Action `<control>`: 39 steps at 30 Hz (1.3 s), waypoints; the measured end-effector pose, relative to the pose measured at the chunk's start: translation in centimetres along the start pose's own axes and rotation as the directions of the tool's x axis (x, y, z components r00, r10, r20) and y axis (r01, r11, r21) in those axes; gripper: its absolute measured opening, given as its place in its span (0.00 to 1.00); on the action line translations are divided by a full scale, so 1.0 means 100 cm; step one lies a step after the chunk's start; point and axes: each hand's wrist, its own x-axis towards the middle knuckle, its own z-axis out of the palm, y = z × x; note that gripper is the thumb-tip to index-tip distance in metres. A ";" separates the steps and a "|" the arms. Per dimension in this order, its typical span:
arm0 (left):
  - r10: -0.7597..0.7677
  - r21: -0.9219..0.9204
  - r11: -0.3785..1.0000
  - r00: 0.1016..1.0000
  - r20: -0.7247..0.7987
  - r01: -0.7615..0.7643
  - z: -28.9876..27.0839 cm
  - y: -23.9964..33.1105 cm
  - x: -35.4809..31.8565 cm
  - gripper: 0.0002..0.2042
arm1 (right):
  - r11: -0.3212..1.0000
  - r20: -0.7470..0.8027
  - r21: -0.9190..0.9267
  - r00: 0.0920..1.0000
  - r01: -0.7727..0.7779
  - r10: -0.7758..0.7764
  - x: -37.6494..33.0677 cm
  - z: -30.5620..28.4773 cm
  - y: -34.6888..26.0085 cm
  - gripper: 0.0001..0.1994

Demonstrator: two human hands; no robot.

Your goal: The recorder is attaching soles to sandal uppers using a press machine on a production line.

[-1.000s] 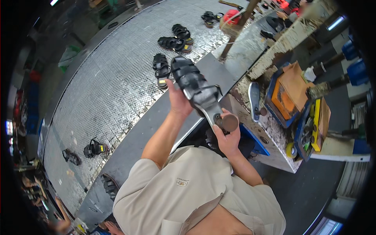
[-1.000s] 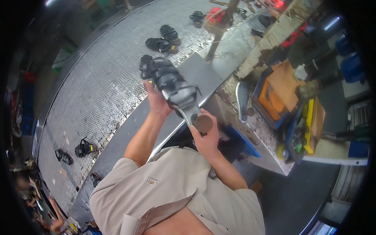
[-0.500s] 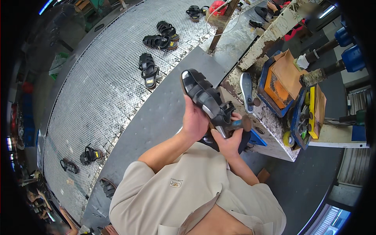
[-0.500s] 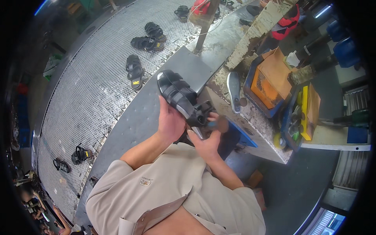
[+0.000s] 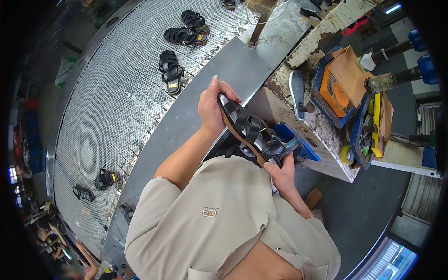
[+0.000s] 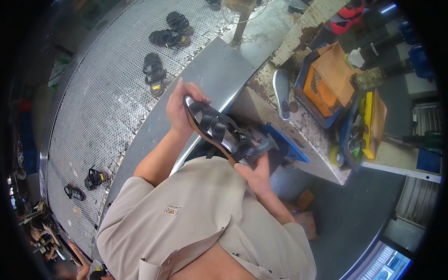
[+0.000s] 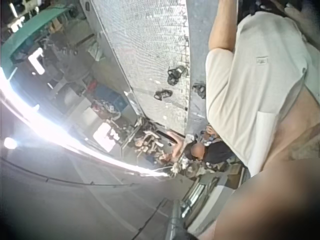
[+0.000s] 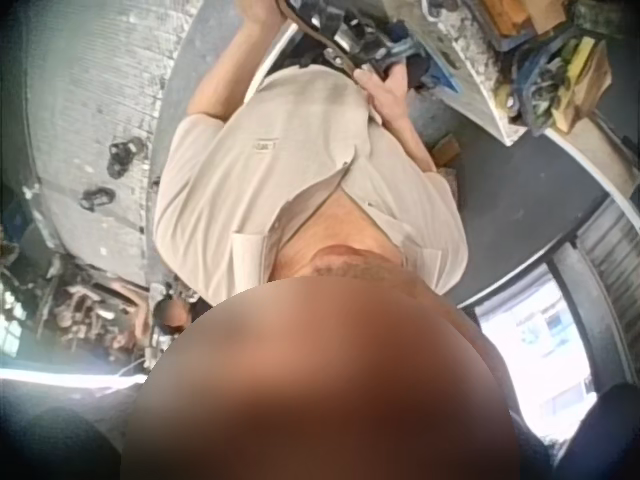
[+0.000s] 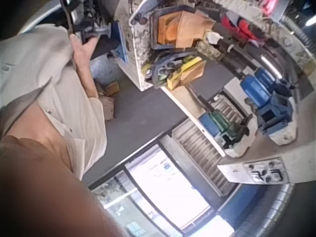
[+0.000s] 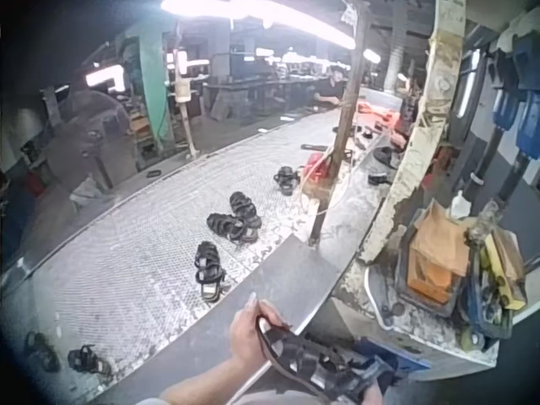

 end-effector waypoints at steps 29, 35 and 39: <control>-0.384 0.216 0.844 0.833 -0.398 0.491 -0.111 -0.096 0.038 0.31 | 0.473 -0.507 -0.857 0.173 -0.204 -0.844 0.278 -0.187 -0.069 0.32; -0.431 0.207 0.817 0.808 -0.400 0.538 -0.110 -0.098 0.038 0.31 | 0.506 -0.559 -0.821 0.191 -0.265 -0.807 0.302 -0.192 -0.086 0.34; -0.461 0.195 0.800 0.789 -0.406 0.567 -0.114 -0.101 0.035 0.30 | 0.513 -0.577 -0.806 0.199 -0.295 -0.792 0.302 -0.189 -0.087 0.34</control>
